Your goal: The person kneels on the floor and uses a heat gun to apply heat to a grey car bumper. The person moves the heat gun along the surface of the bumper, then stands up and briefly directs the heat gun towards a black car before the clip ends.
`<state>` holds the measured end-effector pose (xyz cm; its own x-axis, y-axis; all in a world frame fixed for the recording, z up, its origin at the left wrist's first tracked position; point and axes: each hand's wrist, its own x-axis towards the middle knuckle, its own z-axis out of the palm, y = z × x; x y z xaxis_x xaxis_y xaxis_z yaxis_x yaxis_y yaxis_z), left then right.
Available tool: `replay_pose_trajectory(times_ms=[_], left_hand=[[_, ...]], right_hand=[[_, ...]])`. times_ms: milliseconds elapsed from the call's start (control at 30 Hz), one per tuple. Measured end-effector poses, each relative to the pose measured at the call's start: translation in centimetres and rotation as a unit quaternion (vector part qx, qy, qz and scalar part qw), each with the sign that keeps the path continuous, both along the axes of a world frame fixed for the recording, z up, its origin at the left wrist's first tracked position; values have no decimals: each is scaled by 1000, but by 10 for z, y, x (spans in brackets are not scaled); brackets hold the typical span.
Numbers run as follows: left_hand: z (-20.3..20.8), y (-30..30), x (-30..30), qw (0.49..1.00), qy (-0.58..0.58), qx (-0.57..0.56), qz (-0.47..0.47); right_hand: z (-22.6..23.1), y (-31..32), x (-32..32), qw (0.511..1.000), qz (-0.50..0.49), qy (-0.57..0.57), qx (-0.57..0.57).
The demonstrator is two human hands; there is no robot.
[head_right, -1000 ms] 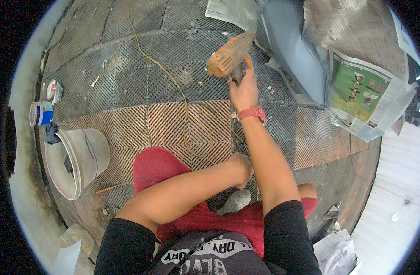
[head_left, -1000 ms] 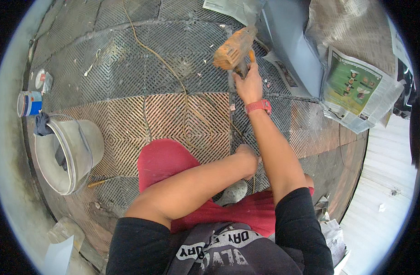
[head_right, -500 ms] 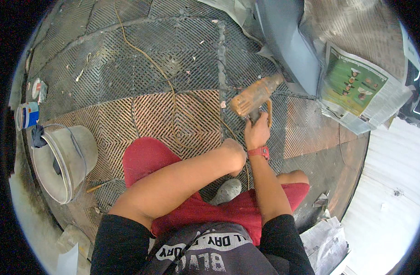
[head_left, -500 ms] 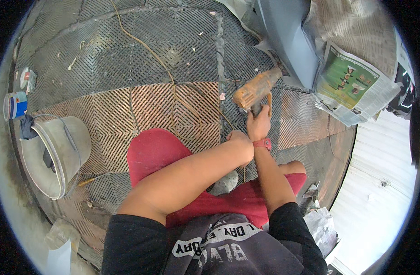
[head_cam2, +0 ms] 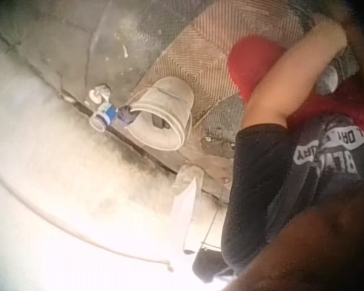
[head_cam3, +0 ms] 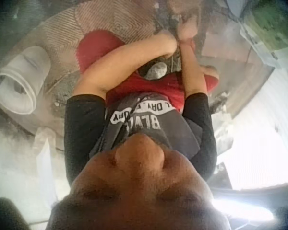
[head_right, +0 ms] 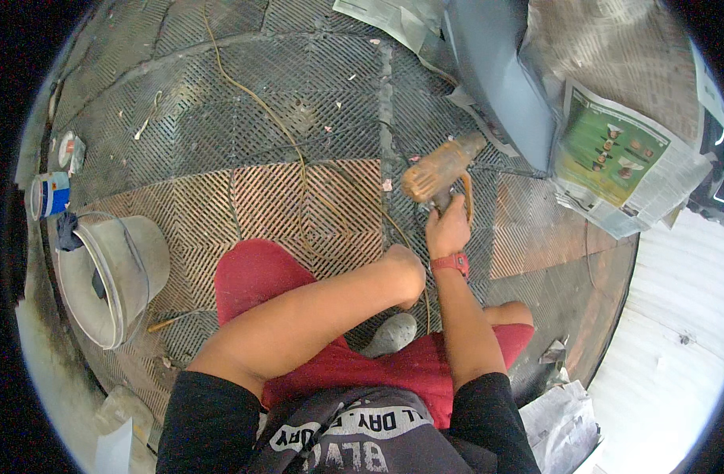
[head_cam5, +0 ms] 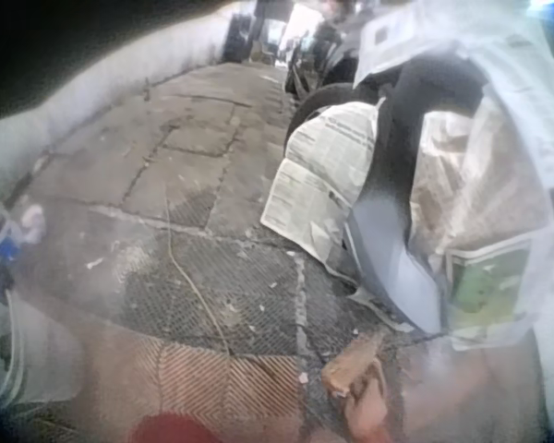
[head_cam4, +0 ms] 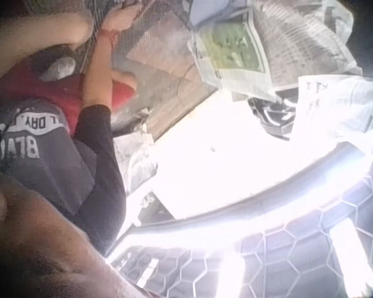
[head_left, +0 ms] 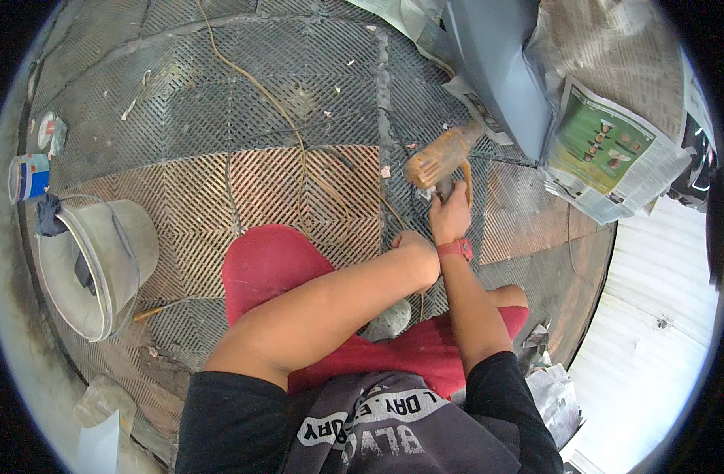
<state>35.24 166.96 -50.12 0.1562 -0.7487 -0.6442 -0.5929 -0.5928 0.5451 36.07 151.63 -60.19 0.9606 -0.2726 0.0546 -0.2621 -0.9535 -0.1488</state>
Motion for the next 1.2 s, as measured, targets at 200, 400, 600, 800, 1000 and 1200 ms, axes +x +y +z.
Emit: replay_pose_trajectory(times_ms=[200, 400, 600, 800, 1000, 1200], left_hand=[[-5, -2, -6, 1000, 5, 2, -15], [-26, -20, -11, 998, 12, 4, -60], [-17, -15, -7, 998, 16, 18, -61], [-17, -16, -6, 998, 24, 38, -47], [-13, -9, -4, 998, 4, 26, -50], [-17, -11, -1, 999, 22, 24, -37]], right_hand=[[9, 52, 58, 995, 94, -8, 30], [45, 99, 110, 983, 152, -37, 93], [59, 105, 111, 970, 147, -52, 186], [40, 64, 50, 974, 88, -39, 204], [25, 18, -21, 957, -11, -130, 260], [-5, -15, -50, 886, -115, -312, 323]])
